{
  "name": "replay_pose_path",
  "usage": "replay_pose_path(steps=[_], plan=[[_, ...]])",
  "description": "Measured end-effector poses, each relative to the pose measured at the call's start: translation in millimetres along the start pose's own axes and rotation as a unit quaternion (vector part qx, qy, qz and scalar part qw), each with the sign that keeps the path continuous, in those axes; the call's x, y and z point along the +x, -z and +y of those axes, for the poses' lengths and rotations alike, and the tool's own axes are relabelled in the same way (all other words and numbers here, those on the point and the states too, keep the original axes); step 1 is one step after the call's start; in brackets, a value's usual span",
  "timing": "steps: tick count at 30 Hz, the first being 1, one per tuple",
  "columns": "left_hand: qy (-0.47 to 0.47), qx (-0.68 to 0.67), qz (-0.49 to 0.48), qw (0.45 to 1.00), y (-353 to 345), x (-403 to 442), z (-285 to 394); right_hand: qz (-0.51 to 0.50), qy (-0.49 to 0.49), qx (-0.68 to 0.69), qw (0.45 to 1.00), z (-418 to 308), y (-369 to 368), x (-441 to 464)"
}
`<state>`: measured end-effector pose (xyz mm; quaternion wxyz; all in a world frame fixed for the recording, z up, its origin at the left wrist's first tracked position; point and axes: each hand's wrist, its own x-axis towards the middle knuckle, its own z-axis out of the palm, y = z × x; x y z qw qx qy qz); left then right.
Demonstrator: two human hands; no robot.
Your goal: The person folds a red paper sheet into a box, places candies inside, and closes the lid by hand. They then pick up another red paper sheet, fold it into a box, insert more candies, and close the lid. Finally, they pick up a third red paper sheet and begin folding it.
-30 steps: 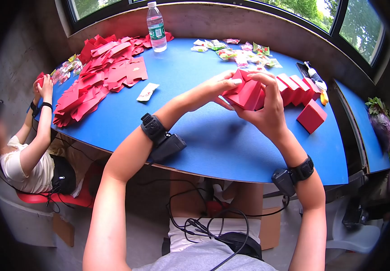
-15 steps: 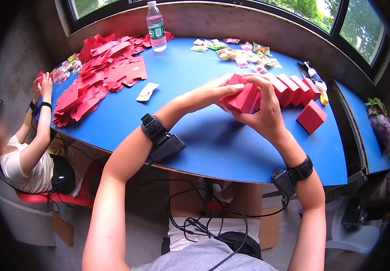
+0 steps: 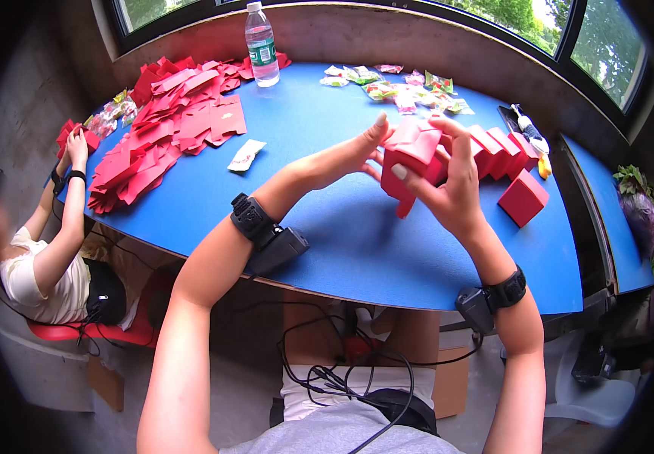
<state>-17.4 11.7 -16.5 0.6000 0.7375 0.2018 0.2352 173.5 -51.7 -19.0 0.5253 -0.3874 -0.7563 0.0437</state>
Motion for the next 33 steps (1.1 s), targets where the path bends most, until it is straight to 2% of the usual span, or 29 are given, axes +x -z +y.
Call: replay_pose_path(steps=[1, 3, 5, 6, 7, 8, 9, 11, 15, 19, 20, 21, 23, 24, 25, 27, 28, 29, 31, 33], plan=[[-0.047, -0.003, 0.008, 0.999, 2.1, 2.5, -4.6, -0.01, -0.046, 0.059, 0.997, -2.7, 1.2, 1.3], [-0.05, -0.005, 0.013, 0.999, 9.3, 4.0, -6.3, -0.008, -0.151, 0.247, 0.957, -4.3, 1.9, 3.2], [-0.212, 0.093, 0.018, 0.973, 8.4, 6.5, -6.5, -0.011, -0.18, 0.287, 0.941, -3.1, 2.4, 3.9], [-0.247, 0.089, 0.023, 0.965, 5.6, 6.5, -1.7, -0.014, -0.245, 0.376, 0.894, -2.0, 1.2, 5.0], [-0.248, 0.089, 0.024, 0.964, 2.7, 4.6, 3.0, -0.018, -0.306, 0.459, 0.834, -3.7, 0.4, 6.6], [-0.27, 0.194, 0.021, 0.943, -1.0, 1.4, 7.8, -0.063, -0.325, 0.456, 0.826, -9.4, 3.6, 6.1], [-0.288, 0.296, 0.016, 0.91, -4.6, -0.7, 13.0, -0.064, -0.325, 0.455, 0.826, -7.2, 0.0, 4.8], [-0.269, 0.291, 0.004, 0.918, -6.6, 0.0, 17.1, -0.051, -0.331, 0.505, 0.796, 0.5, -7.4, 1.6], [-0.274, 0.307, -0.026, 0.911, -2.9, -5.1, 19.1, -0.029, -0.413, 0.498, 0.762, -11.7, -1.7, 8.2], [-0.239, 0.292, -0.058, 0.924, -3.9, -12.3, 25.7, -0.061, -0.389, 0.537, 0.746, -9.7, -2.9, 7.1], [-0.241, 0.294, -0.093, 0.92, -1.2, -14.1, 29.4, -0.094, -0.35, 0.55, 0.752, -9.2, -1.0, 4.9], [-0.26, 0.262, -0.138, 0.919, 4.7, -13.0, 27.5, -0.144, -0.32, 0.581, 0.734, -10.8, 1.8, 1.0], [-0.239, 0.245, -0.168, 0.924, 11.9, -15.3, 29.6, -0.181, -0.382, 0.589, 0.689, -7.6, 2.5, -0.6], [-0.263, 0.302, -0.091, 0.912, 9.4, -14.8, 33.3, -0.188, -0.366, 0.603, 0.684, -11.5, 1.4, -0.9], [-0.291, 0.31, -0.047, 0.904, 1.9, -12.7, 34.7, -0.134, -0.366, 0.571, 0.722, -33.3, -1.7, -1.6], [-0.169, 0.179, -0.036, 0.969, -6.6, -19.8, 37.2, -0.169, -0.445, 0.547, 0.689, -21.8, -3.0, 3.7], [-0.221, 0.186, -0.026, 0.957, -2.8, -14.4, 27.7, -0.114, -0.471, 0.504, 0.715, -28.9, -7.4, 2.8], [-0.236, 0.209, -0.031, 0.949, 3.0, -11.7, 25.7, -0.142, -0.462, 0.499, 0.719, -23.3, -2.7, 1.7], [-0.208, 0.148, 0.024, 0.967, 10.9, -9.9, 22.3, -0.071, -0.56, 0.403, 0.72, -40.4, -2.6, 5.5], [-0.219, 0.136, 0.049, 0.965, 14.4, -9.3, 19.9, -0.105, -0.521, 0.372, 0.761, -41.1, 11.8, -11.2]])
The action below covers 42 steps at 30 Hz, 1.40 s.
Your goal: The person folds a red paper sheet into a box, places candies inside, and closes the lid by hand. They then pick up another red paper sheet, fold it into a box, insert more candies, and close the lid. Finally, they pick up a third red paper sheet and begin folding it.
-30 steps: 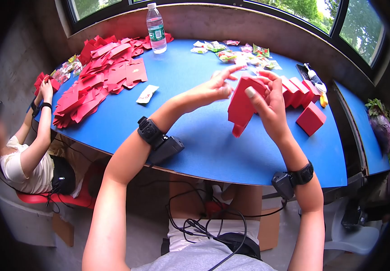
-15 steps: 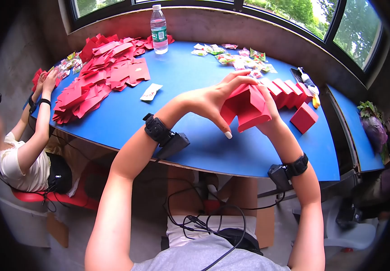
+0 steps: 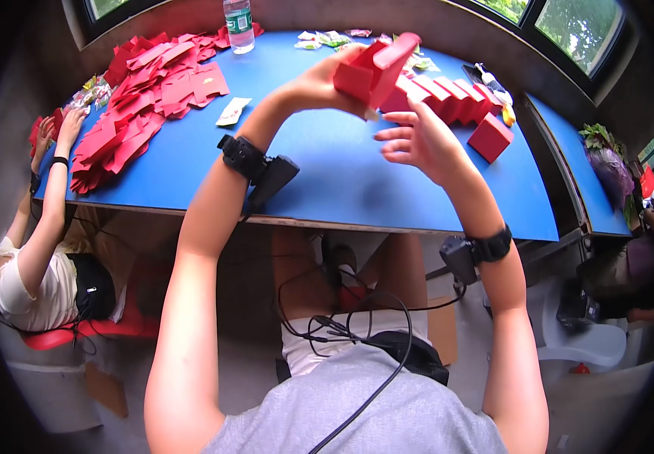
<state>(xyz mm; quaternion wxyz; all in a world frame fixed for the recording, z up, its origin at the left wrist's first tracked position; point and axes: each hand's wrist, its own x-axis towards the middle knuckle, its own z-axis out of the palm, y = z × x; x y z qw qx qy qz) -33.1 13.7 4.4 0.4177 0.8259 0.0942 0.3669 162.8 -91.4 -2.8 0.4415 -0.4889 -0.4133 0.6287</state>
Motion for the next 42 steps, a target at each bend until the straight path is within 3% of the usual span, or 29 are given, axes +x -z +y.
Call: replay_pose_path(steps=[3, 4, 5, 8, 10, 12, 15, 17, 18, 19, 21, 23, 25, 26, 28, 29, 31, 32, 34, 38, 42], plan=[[0.068, -0.033, 0.0, 0.997, 2.9, 0.9, 1.9, 0.015, 0.028, -0.101, 0.994, 9.9, 13.6, -38.7], [0.114, -0.076, -0.016, 0.99, 1.3, 0.3, 0.6, -0.021, 0.02, -0.137, 0.99, 12.5, 17.6, -56.0], [0.092, -0.077, 0.005, 0.993, -2.3, -1.4, 0.0, -0.058, 0.012, -0.172, 0.983, 14.7, 19.5, -72.0], [0.118, -0.018, 0.0, 0.993, 1.8, 1.8, -9.2, -0.179, -0.138, -0.253, 0.941, 27.8, 22.6, -101.1], [0.12, -0.022, -0.002, 0.993, 1.9, 0.5, -8.3, -0.244, -0.103, -0.239, 0.934, 57.8, 26.2, -97.5], [0.12, -0.023, 0.006, 0.992, 2.2, 1.7, -7.1, -0.227, -0.107, -0.341, 0.906, 56.2, 23.0, -100.6], [0.141, -0.04, -0.008, 0.989, 3.1, 0.5, -11.5, -0.276, 0.064, -0.496, 0.821, 84.0, 24.3, -88.5], [0.141, -0.038, -0.009, 0.989, 4.4, 1.1, -10.3, -0.267, 0.022, -0.541, 0.797, 156.8, 41.1, -67.5], [0.144, -0.04, -0.011, 0.989, 3.1, 1.1, -10.8, -0.308, -0.018, -0.553, 0.774, 189.0, 47.9, -52.4], [0.141, -0.035, -0.009, 0.989, 3.4, 2.0, -14.5, -0.327, 0.01, -0.551, 0.768, 238.5, 62.4, -36.1], [0.153, -0.041, -0.022, 0.987, 3.7, 2.6, -16.1, -0.358, -0.105, -0.454, 0.809, 290.7, 62.9, -16.7], [0.165, -0.105, -0.001, 0.981, 4.7, -0.7, -15.8, -0.429, -0.057, -0.412, 0.802, 356.1, 84.8, -0.2], [0.146, -0.114, 0.011, 0.983, 5.2, -2.2, -16.2, -0.366, 0.003, -0.439, 0.82, 407.6, 103.1, 13.7], [0.124, -0.078, 0.027, 0.989, 6.1, -1.0, -22.5, -0.384, 0.014, -0.442, 0.811, 401.9, 98.5, 21.4], [0.137, -0.055, 0.015, 0.989, 9.2, -0.7, -21.9, -0.39, -0.057, -0.287, 0.873, 386.1, 97.2, 18.3], [0.142, -0.043, 0.012, 0.989, 9.4, -2.6, -24.5, -0.402, -0.057, -0.288, 0.867, 386.8, 99.7, 20.8], [0.14, -0.016, 0.025, 0.99, 10.4, -3.3, -29.4, -0.26, -0.259, -0.25, 0.896, 380.9, 101.2, 41.3], [0.157, -0.013, 0.01, 0.987, 11.9, -4.7, -31.3, -0.231, -0.288, -0.243, 0.897, 380.4, 101.4, 45.8], [0.174, -0.044, 0.0, 0.984, 10.4, -6.8, -40.6, -0.237, -0.269, -0.253, 0.899, 381.5, 107.0, 48.7], [0.173, 0.026, -0.005, 0.985, 8.9, -7.4, -55.5, -0.236, -0.238, -0.282, 0.899, 381.7, 111.1, 57.3], [0.192, -0.016, -0.01, 0.981, 9.8, -6.5, -50.8, -0.217, -0.22, -0.319, 0.896, 387.0, 111.4, 62.8]])
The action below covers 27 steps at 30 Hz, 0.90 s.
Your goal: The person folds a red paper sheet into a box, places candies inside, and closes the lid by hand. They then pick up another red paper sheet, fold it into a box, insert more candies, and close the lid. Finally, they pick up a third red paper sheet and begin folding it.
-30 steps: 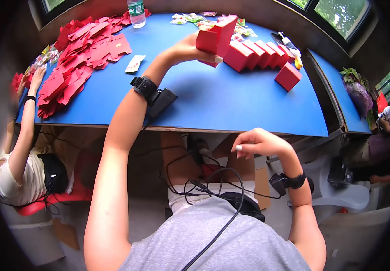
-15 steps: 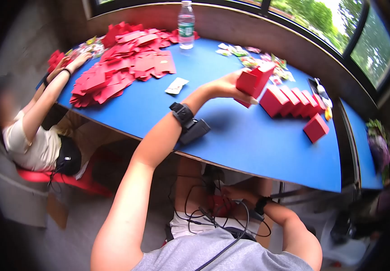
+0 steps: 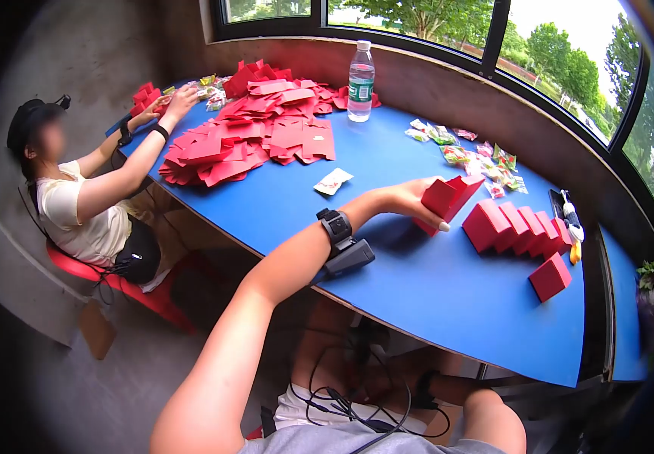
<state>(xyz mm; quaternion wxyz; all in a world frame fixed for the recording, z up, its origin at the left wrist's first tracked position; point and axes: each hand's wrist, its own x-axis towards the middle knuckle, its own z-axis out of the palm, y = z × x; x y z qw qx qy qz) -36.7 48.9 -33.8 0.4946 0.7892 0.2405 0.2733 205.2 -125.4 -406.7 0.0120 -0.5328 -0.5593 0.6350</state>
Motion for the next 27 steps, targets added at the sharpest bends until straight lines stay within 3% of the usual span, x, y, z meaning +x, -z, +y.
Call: replay_pose_path(steps=[17, 22, 24, 27], plan=[[-0.03, -0.01, -0.013, 0.999, 6.9, 0.9, 2.0, 0.117, 0.057, -0.237, 0.963, 9.3, 3.8, 8.7], [-0.014, 0.003, 0.003, 1.0, 9.2, -2.7, 11.3, 0.169, 0.132, -0.385, 0.898, 4.9, 8.9, -16.3], [0.019, 0.006, 0.015, 1.0, 11.0, -0.8, 9.2, 0.199, 0.167, -0.452, 0.853, -0.3, 15.0, -36.0], [-0.018, -0.013, 0.0, 1.0, 9.8, -3.1, 20.5, 0.261, 0.215, -0.546, 0.767, -22.7, 24.5, -89.5]])
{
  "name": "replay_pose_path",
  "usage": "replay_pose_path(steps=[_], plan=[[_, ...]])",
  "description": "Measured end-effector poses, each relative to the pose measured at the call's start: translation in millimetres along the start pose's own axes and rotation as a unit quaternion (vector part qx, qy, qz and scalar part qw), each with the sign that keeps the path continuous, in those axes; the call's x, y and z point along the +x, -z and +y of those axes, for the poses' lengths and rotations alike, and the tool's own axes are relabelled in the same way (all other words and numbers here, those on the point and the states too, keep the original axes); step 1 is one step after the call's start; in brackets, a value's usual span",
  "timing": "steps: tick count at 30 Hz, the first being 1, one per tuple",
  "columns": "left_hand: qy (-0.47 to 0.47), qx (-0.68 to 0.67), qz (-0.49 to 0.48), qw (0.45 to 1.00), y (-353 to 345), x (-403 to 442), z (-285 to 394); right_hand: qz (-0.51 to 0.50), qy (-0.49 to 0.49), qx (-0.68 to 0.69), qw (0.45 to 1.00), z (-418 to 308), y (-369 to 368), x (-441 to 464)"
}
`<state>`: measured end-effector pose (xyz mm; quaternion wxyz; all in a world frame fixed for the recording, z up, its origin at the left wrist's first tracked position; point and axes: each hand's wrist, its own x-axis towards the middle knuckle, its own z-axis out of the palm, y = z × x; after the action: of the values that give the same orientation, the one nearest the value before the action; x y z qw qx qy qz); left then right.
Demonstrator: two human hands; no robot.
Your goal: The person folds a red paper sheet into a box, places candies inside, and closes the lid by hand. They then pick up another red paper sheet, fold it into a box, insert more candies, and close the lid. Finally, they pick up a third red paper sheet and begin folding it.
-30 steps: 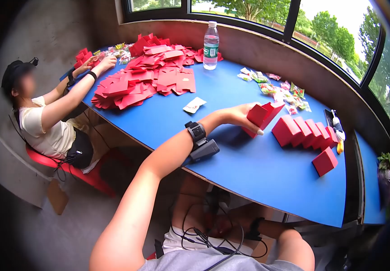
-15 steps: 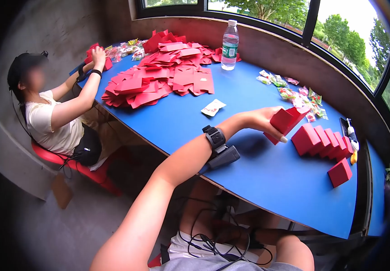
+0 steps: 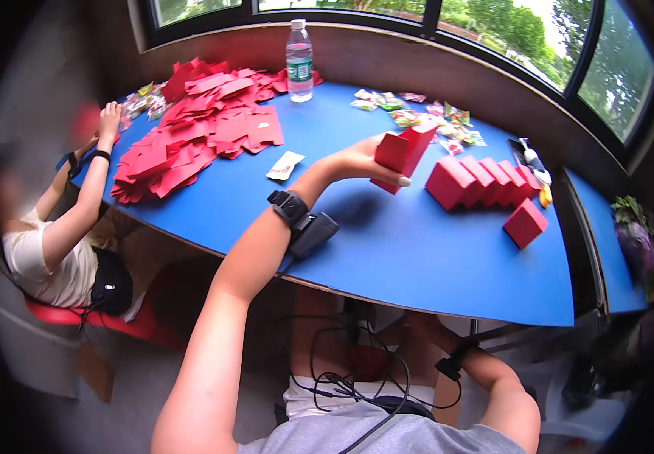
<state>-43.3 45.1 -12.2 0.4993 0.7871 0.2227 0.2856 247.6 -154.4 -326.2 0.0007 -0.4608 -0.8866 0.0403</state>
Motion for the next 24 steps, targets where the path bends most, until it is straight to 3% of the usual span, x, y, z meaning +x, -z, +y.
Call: replay_pose_path(steps=[3, 4, 5, 9, 13, 15, 16, 18, 20, 23, 24], plan=[[-0.005, 0.006, 0.034, 0.999, 1.6, 0.9, -5.9, 0.031, 0.009, -0.042, 0.999, -16.1, 86.6, -27.2], [0.007, -0.002, 0.032, 0.999, 1.2, -1.1, -0.6, -0.093, 0.029, 0.105, 0.99, -33.0, 142.6, -33.7], [0.018, -0.01, 0.028, 0.999, 0.6, -3.1, 5.1, -0.21, 0.047, 0.25, 0.944, -49.1, 195.8, -35.8], [-0.006, 0.017, 0.108, 0.994, -0.5, -2.8, 7.3, 0.03, 0.053, 0.336, 0.94, -87.3, 324.4, -0.6], [-0.011, -0.027, 0.134, 0.99, 7.4, -1.9, 3.9, 0.196, -0.002, 0.534, 0.823, -61.3, 342.8, 100.4], [-0.012, -0.047, 0.154, 0.987, 11.0, -1.7, -4.0, 0.225, -0.119, 0.59, 0.766, -45.4, 334.5, 150.4], [-0.008, -0.034, 0.189, 0.981, 12.2, -0.4, -7.9, 0.225, -0.115, 0.591, 0.766, -34.5, 328.2, 163.8], [-0.026, -0.021, 0.219, 0.975, 16.7, 1.9, -8.7, 0.287, -0.093, 0.487, 0.819, -22.1, 323.1, 178.7], [-0.058, -0.027, 0.26, 0.964, 22.6, 7.2, -18.3, 0.287, -0.066, 0.491, 0.82, -16.3, 319.0, 177.6], [-0.057, -0.073, 0.213, 0.973, 14.4, 9.6, -12.8, 0.275, -0.024, 0.503, 0.819, -10.3, 312.5, 175.3], [-0.066, -0.023, 0.184, 0.98, 5.3, 12.3, -17.4, 0.265, 0.013, 0.53, 0.805, -8.2, 307.7, 178.2]])
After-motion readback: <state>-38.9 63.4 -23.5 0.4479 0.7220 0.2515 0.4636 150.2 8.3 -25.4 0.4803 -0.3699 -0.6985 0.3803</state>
